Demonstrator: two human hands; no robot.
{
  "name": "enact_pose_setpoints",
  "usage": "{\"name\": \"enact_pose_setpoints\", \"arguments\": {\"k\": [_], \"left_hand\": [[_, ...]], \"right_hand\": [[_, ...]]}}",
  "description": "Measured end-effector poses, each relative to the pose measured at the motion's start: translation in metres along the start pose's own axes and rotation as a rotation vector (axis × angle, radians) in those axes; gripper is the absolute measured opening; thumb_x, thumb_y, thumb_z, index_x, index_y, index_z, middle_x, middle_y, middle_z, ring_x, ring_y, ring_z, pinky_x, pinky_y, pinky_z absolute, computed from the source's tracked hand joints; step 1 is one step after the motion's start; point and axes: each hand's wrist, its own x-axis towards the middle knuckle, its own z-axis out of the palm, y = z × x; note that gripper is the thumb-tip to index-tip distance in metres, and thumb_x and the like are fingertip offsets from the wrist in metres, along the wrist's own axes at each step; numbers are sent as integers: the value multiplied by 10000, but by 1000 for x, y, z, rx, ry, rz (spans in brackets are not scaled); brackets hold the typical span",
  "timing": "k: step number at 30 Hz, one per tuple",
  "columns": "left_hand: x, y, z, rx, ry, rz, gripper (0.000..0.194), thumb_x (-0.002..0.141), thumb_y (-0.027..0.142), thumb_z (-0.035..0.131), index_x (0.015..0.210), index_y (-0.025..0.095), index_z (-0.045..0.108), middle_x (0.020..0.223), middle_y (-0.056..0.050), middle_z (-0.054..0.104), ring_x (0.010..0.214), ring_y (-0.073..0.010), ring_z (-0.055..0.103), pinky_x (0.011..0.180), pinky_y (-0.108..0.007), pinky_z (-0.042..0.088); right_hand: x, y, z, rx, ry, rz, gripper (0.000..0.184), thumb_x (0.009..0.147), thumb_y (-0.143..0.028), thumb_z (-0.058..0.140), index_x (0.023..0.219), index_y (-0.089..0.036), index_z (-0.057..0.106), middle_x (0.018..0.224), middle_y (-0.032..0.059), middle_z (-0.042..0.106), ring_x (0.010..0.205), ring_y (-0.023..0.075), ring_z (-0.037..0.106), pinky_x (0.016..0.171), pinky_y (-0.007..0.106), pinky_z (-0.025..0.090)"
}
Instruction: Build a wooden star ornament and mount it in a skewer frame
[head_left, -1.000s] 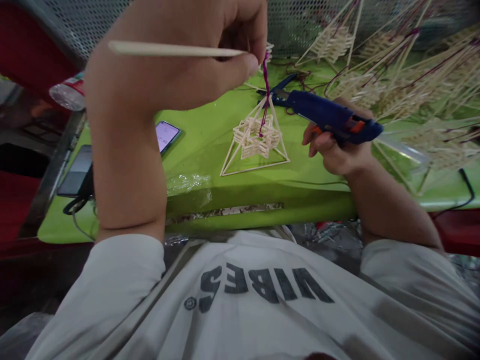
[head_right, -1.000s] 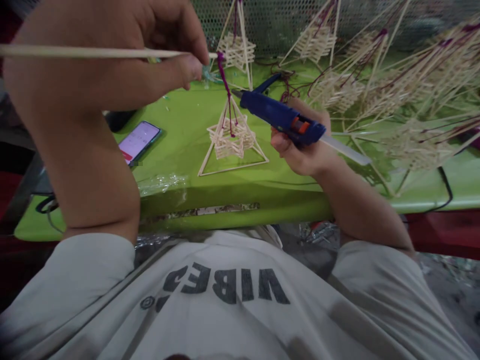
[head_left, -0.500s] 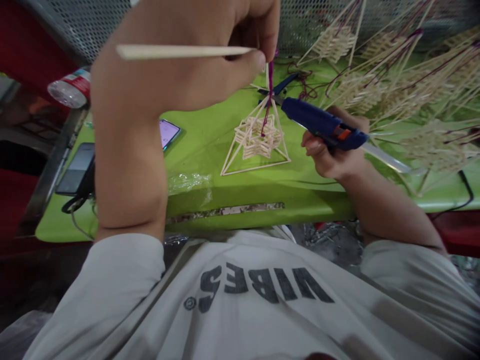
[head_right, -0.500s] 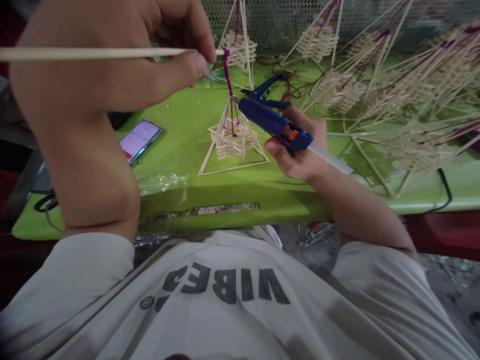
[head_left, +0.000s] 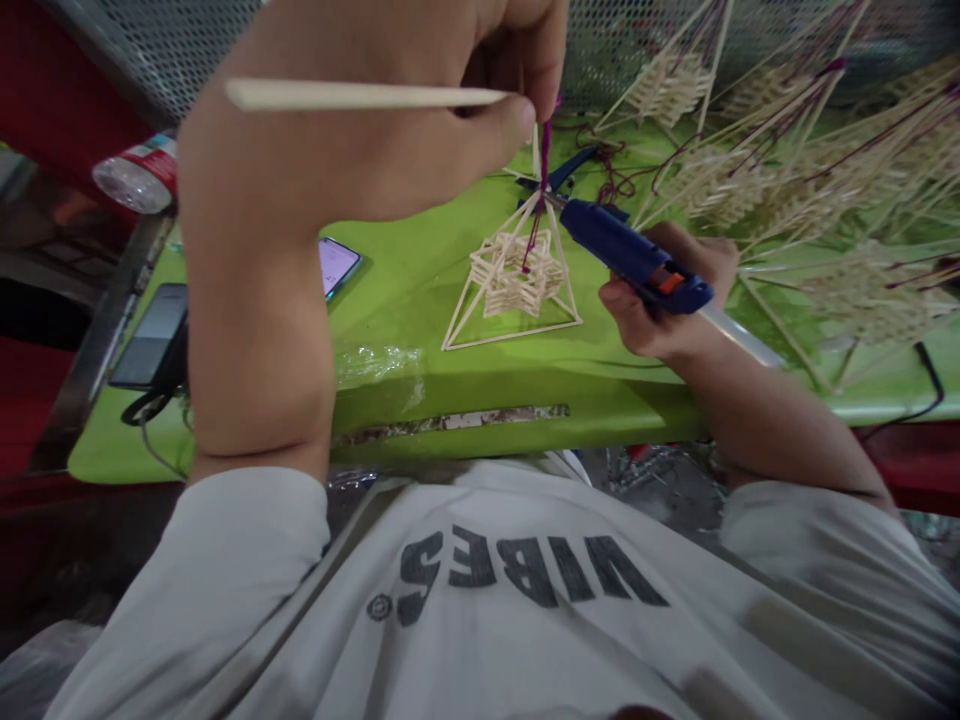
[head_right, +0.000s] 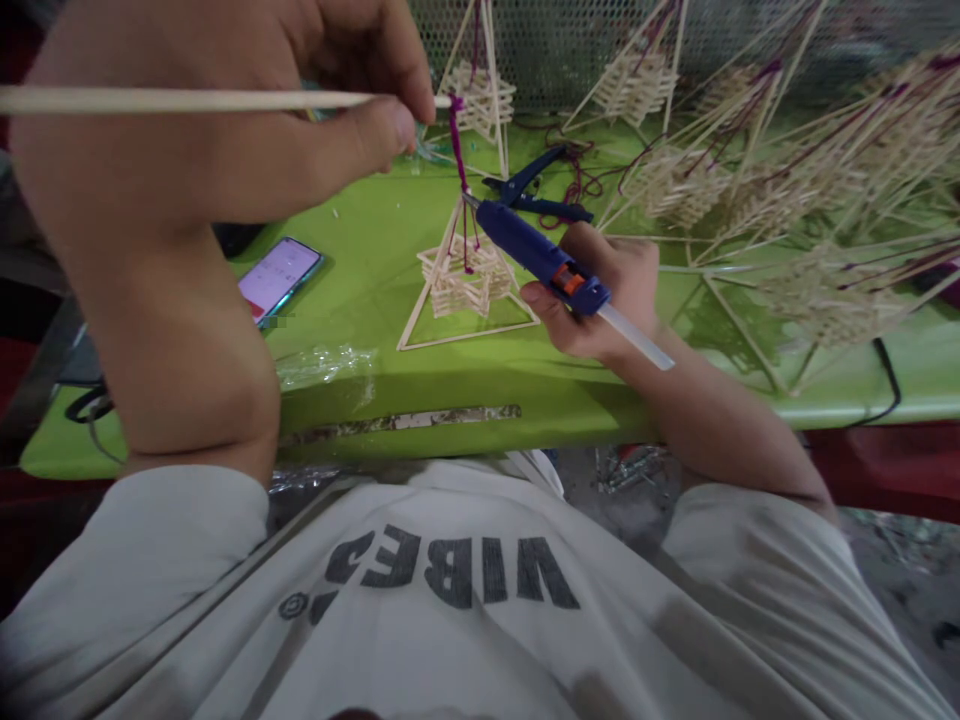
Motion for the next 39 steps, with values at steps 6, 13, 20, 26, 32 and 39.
{"name": "enact_pose_setpoints", "arguments": {"k": [6,13,20,26,32,39], "left_hand": [[3,-11,4,30,43,67,347,1130,373,626,1376,236,828,1110,-26,758,1074,-306,825,1006,-497,577],[2,-12,5,-17,33,97,377,1126,410,580,1357,238,824,1139,-28,783,1068,-317,827,998,-538,575],[2,-16,5,-8,24,100,353,1096,382,622,1368,252,805,1126,-31,756,1007,-282,795,998,-533,563],[3,-14,5,-23,23,64,364,1102,401,598,1358,260,814,1114,-23,741,1058,-295,821,1028,-519,556],[4,-17,7,-64,18,87,374,1081,441,602,1325,244,804,1117,-49,747,999,-294,789,958,-504,529],[4,-14,7,-77,5,56,379,1084,423,589,1349,255,801,1153,-43,739,1116,-327,850,1017,-508,565]], "right_hand": [[4,-5,1,-73,118,-172,635,1055,-862,605,816,-302,424,613,-48,358,505,133,258,551,389,254],[6,-7,1,-100,126,-201,605,1058,-816,619,815,-299,418,628,-57,291,520,126,211,559,389,240],[6,-7,3,-107,123,-212,583,1057,-805,610,814,-297,457,637,-44,351,544,132,209,610,392,246],[5,-9,2,-145,69,-183,630,1074,-861,556,819,-302,414,657,-35,372,564,147,235,634,399,249],[5,-11,2,-180,64,-170,682,1062,-911,539,808,-302,365,649,-34,354,560,145,234,628,402,241],[4,-9,0,-222,70,-167,692,1072,-930,468,808,-297,375,636,-44,329,559,135,180,608,386,245]]}}
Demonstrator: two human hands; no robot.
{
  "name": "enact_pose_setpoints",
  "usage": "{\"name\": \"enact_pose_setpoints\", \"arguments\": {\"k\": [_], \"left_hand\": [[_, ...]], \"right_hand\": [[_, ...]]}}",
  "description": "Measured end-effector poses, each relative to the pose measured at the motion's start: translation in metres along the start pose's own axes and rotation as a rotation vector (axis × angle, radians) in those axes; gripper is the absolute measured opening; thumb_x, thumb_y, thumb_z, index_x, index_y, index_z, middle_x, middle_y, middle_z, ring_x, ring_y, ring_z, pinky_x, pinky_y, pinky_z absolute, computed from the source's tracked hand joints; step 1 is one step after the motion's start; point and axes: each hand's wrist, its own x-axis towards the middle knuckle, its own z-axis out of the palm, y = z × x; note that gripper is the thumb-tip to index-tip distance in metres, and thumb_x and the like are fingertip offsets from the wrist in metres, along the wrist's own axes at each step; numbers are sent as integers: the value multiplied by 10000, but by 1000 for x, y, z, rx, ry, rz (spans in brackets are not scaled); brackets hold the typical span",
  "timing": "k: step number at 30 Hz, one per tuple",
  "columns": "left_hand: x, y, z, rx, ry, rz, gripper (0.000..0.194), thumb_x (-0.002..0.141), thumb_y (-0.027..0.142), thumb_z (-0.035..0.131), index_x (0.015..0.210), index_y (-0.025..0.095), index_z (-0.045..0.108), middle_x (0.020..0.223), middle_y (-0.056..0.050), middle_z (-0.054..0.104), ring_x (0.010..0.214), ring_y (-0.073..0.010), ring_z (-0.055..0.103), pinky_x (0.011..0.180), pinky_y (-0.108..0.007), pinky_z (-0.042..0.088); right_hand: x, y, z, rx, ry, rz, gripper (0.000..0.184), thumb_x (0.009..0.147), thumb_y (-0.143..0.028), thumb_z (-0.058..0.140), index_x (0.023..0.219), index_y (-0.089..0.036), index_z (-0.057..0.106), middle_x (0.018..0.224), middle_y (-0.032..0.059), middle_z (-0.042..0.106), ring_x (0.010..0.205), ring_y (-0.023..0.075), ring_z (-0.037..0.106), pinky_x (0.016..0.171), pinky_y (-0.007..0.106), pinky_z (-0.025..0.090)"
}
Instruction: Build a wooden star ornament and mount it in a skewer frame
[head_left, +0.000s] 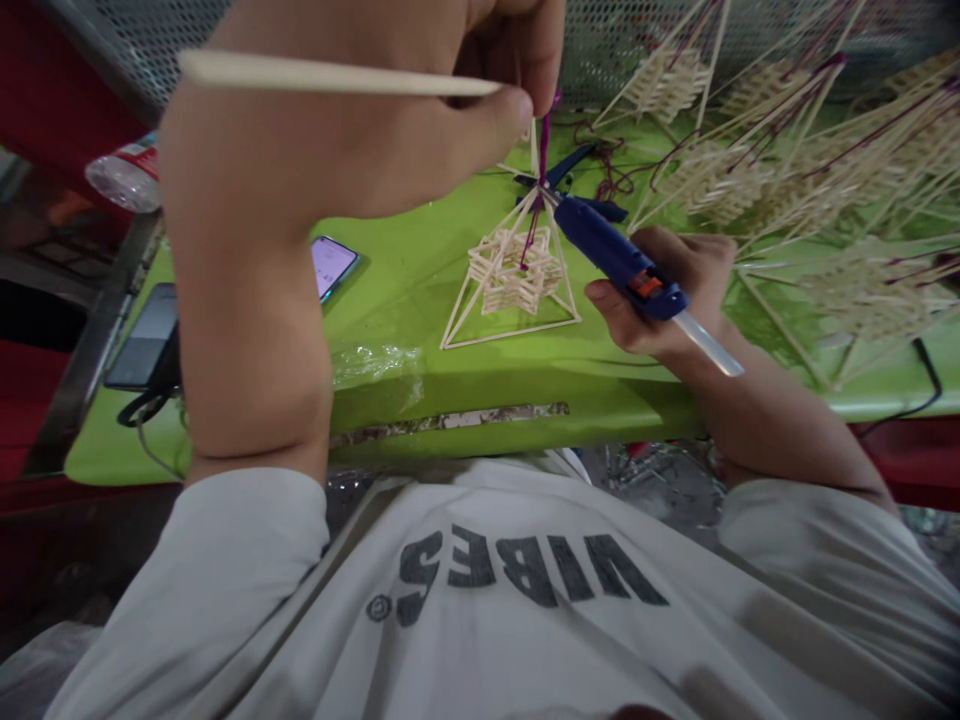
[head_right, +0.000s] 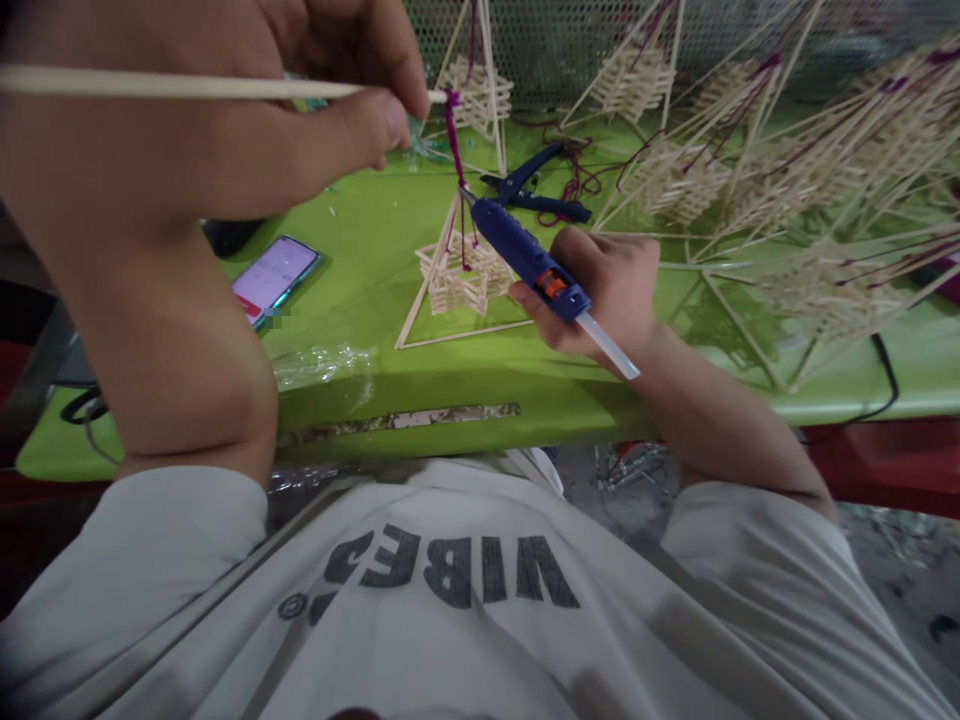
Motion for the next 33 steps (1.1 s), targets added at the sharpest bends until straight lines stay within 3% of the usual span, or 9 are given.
{"name": "enact_pose_setpoints", "arguments": {"k": [7,13,18,22,25,33], "left_hand": [[-1,0,-1,49,2,-15,372,1053,406,581,1321,264,796,1132,-32,725,1029,-278,799,1009,-519,554],[3,-14,2,35,35,115,329,1012,372,644,1286,258,785,1098,-31,739,832,-172,639,925,-481,488],[3,-13,2,5,24,85,368,1005,351,623,1312,246,797,1133,-46,735,896,-201,702,869,-420,479],[2,-11,4,-22,38,88,334,1014,328,637,1288,228,799,1133,-56,742,867,-174,687,787,-364,427],[1,-9,4,-10,41,66,320,1028,345,636,1280,230,797,1141,-58,744,871,-178,685,796,-371,424],[-2,-7,2,-17,21,59,374,1039,390,586,1318,244,788,1188,-67,740,1010,-293,820,885,-462,568]], "right_hand": [[-1,2,-2,54,36,-31,604,1037,-804,655,818,-300,404,631,-51,330,543,138,231,611,383,247],[0,1,0,-17,7,60,643,961,-895,580,789,-310,375,619,-36,322,541,151,229,619,394,255],[0,3,-2,8,23,39,608,988,-846,614,800,-306,407,620,-34,337,539,150,236,628,399,252],[-1,5,-3,13,22,59,578,960,-813,634,797,-307,404,624,-29,368,542,154,256,628,398,268],[-3,8,-1,31,37,64,591,952,-817,637,790,-308,384,619,-34,358,540,148,249,619,391,265],[-5,12,0,50,27,92,651,983,-899,583,794,-304,398,625,-28,346,562,154,248,639,407,256]]}}
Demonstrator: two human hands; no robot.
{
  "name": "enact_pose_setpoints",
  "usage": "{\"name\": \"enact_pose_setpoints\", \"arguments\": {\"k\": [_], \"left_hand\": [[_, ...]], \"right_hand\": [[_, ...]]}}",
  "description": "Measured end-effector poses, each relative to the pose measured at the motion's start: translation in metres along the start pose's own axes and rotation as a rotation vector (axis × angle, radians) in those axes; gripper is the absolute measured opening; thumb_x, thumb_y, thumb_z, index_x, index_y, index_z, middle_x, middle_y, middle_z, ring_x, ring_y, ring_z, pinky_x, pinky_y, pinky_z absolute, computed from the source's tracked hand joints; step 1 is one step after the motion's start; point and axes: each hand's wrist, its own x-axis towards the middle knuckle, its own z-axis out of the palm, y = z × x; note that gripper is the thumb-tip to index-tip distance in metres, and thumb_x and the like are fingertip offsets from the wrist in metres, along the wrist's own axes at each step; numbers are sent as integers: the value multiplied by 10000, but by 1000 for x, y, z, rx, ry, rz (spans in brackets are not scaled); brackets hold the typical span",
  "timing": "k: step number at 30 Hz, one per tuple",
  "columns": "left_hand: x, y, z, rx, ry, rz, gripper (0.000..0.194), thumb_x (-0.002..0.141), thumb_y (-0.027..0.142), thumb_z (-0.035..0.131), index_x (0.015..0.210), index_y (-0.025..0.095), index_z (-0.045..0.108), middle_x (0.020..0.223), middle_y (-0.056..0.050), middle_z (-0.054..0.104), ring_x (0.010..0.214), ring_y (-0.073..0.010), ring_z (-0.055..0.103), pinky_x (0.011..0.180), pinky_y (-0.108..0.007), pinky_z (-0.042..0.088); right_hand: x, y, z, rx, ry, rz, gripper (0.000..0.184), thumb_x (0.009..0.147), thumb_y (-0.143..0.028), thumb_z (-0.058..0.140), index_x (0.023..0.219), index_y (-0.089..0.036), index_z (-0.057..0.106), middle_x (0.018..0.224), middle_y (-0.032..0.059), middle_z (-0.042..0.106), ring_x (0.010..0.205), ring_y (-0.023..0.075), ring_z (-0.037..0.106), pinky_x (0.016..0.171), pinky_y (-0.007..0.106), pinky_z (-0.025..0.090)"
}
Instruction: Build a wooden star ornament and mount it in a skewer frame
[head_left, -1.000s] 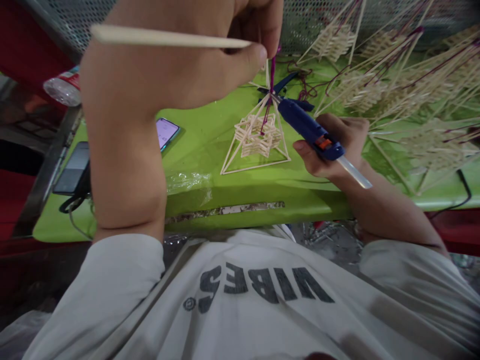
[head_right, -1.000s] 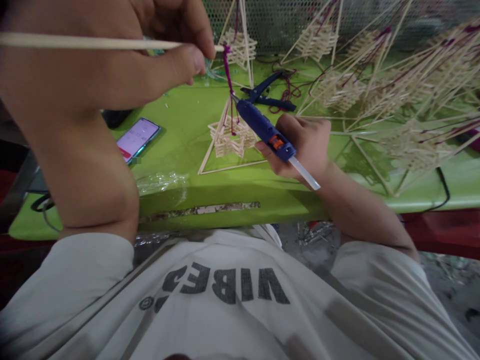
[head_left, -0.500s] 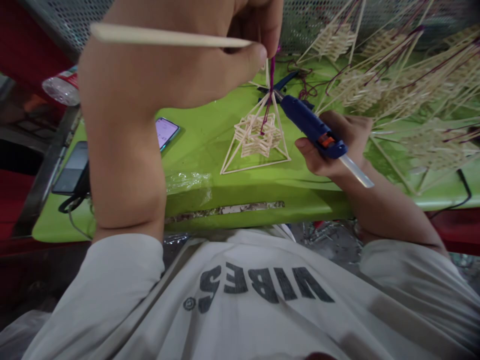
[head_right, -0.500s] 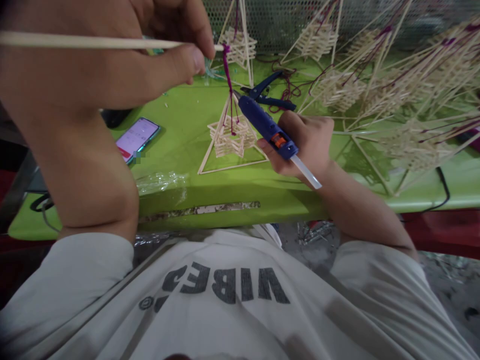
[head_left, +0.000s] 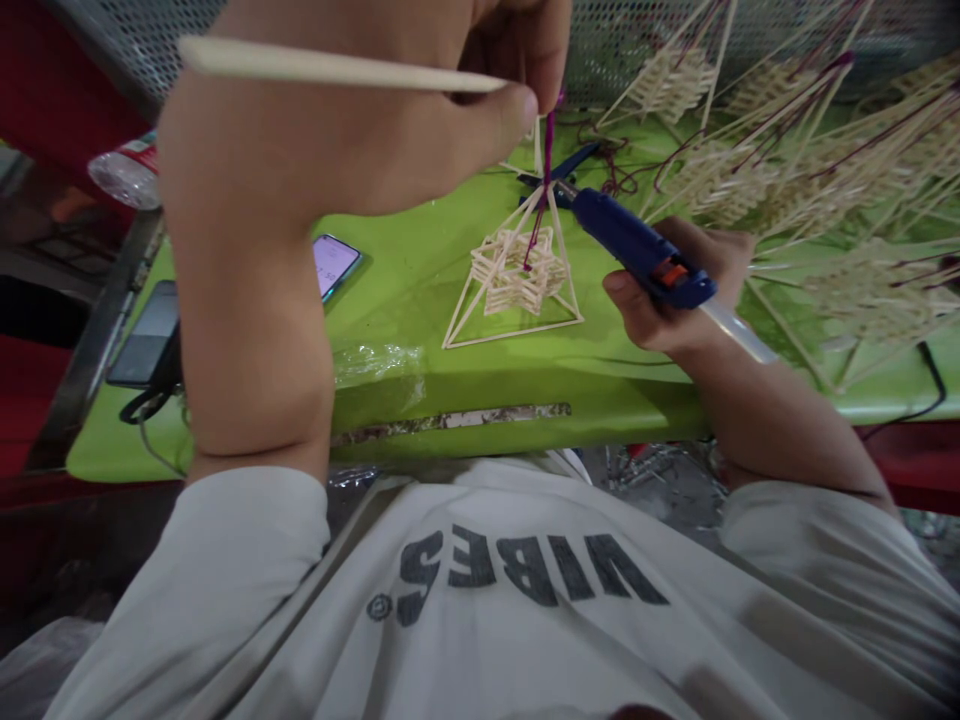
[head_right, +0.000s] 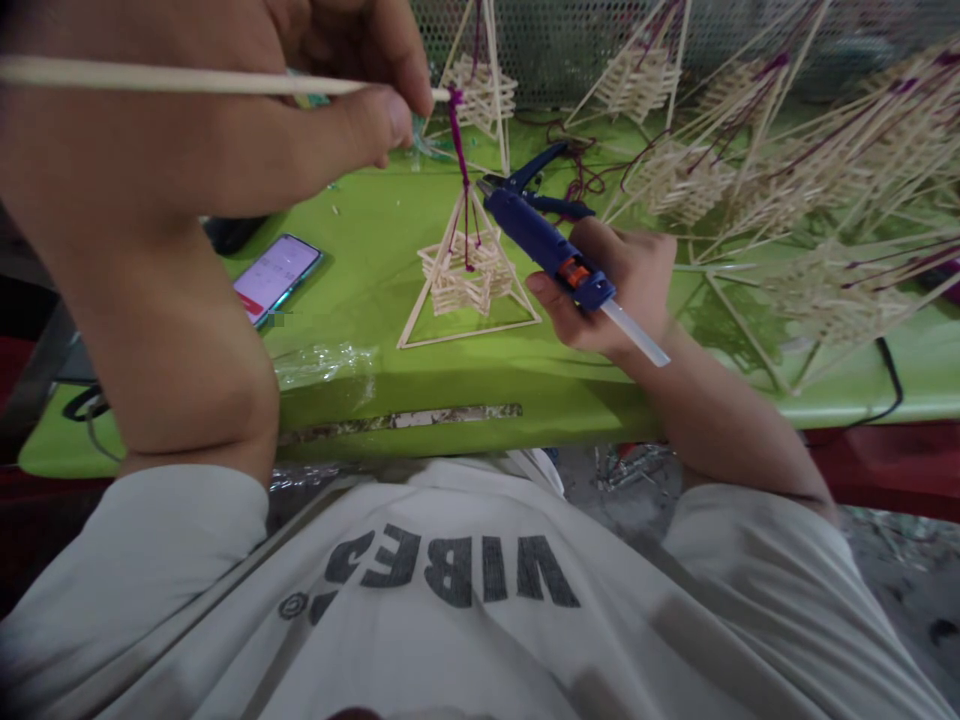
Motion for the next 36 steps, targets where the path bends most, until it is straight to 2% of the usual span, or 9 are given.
{"name": "enact_pose_setpoints", "arguments": {"k": [7,12,15,17,22,28,31,34,36], "left_hand": [[1,-3,0,-6,-12,-3,377,1053,397,590,1341,251,785,1199,-62,734,1040,-288,840,900,-451,596],[0,0,-1,-54,-11,-45,363,1061,418,591,1336,281,784,1176,-32,721,1120,-308,873,944,-438,580],[0,0,-1,-62,-18,-72,333,1090,375,603,1352,293,790,1185,-24,729,1163,-315,868,983,-458,576],[1,-1,0,-53,-5,-48,336,1068,365,620,1343,277,792,1169,-36,730,1088,-301,855,954,-458,578],[3,-3,2,21,24,7,324,1016,358,647,1284,252,794,1148,-45,742,884,-194,731,842,-404,496],[2,0,0,-6,3,-12,382,1021,347,617,1336,248,809,1151,-52,742,916,-209,749,798,-358,462],[3,-1,0,-9,9,-13,355,1020,329,641,1319,240,808,1127,-53,750,909,-205,750,783,-349,467],[3,-1,1,-17,-2,-22,377,1018,355,625,1329,238,804,1143,-63,751,956,-250,792,828,-386,510],[2,0,1,-17,11,-20,361,1022,368,627,1311,242,802,1150,-60,741,947,-248,796,851,-405,518]], "right_hand": [[0,1,1,-34,-22,-6,664,959,-926,572,780,-308,411,594,-39,297,534,160,245,613,405,266],[0,-3,2,-34,18,-18,631,962,-897,574,793,-303,448,618,-30,337,546,161,265,646,401,268],[1,-7,0,-32,-13,-31,597,978,-850,620,802,-308,442,631,-24,363,551,167,271,644,413,281],[2,-9,-1,-38,-31,-33,585,983,-822,641,799,-309,429,623,-26,356,548,164,262,629,413,281],[4,-10,2,-41,36,-101,567,956,-785,651,799,-300,403,621,-33,362,543,145,240,611,391,250],[5,-15,1,-111,-69,-47,667,1006,-933,521,830,-294,446,664,-24,375,586,150,266,659,383,273],[6,-17,0,-93,-32,-66,636,1009,-888,562,820,-298,417,639,-29,355,565,149,255,623,388,263],[7,-17,0,-35,13,-68,588,1011,-814,605,813,-306,385,623,-30,336,530,153,255,586,393,246],[7,-16,0,-4,26,-54,577,999,-796,609,807,-308,368,618,-32,322,513,150,248,575,390,237]]}}
